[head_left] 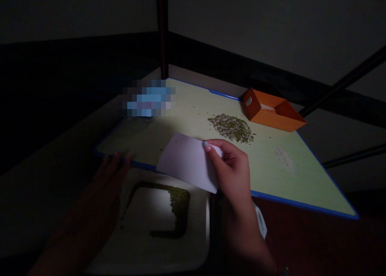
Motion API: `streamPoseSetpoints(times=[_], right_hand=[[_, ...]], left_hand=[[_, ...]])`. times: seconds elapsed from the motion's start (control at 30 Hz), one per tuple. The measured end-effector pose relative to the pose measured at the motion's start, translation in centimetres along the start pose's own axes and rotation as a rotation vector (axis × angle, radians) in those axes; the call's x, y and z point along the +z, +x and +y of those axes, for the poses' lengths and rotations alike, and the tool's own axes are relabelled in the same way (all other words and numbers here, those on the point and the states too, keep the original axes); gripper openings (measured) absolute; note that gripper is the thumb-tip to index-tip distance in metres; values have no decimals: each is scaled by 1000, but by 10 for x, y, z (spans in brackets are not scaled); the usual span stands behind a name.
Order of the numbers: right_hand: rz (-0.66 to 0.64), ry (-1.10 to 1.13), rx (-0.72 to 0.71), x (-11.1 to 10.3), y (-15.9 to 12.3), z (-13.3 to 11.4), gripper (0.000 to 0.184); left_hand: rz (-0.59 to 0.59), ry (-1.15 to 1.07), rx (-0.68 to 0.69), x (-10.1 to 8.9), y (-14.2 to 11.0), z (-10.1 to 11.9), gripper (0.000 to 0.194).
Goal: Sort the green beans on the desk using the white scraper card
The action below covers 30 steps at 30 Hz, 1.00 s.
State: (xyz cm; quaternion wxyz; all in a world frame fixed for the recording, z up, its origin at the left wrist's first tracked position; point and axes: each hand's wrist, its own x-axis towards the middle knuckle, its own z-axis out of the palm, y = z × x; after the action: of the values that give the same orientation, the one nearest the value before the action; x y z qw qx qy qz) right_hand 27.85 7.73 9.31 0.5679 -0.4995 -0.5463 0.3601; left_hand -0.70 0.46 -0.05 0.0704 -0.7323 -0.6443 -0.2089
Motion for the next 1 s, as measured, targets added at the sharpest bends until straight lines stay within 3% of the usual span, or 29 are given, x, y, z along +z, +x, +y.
streamPoseSetpoints(times=[0.1,0.27,0.47,0.6,0.73,0.9,1.0], right_hand=[[14,-30,-10,-3,1,-2,13],[145,-118,-71,-3,-3,-8,15],[101,-155,-110,9,-11,-10,17],[152,-191,-96,7,-7,-8,18],[258,-146,-43,-12,1,-7,20],[502,-215,-34,-50,11,-3,25],[522,-250,14,-66,17,2,27]], left_hand=[[-1,-5,-24,-4,2,1,67],[-3,-13,-36,-6,2,0,65],[1,-25,-36,-3,2,-1,65],[5,-24,-41,-2,2,0,65],[-1,-29,-36,-4,1,0,66],[-3,-40,-41,-3,0,-2,66],[-9,-47,-43,-1,0,-5,66]])
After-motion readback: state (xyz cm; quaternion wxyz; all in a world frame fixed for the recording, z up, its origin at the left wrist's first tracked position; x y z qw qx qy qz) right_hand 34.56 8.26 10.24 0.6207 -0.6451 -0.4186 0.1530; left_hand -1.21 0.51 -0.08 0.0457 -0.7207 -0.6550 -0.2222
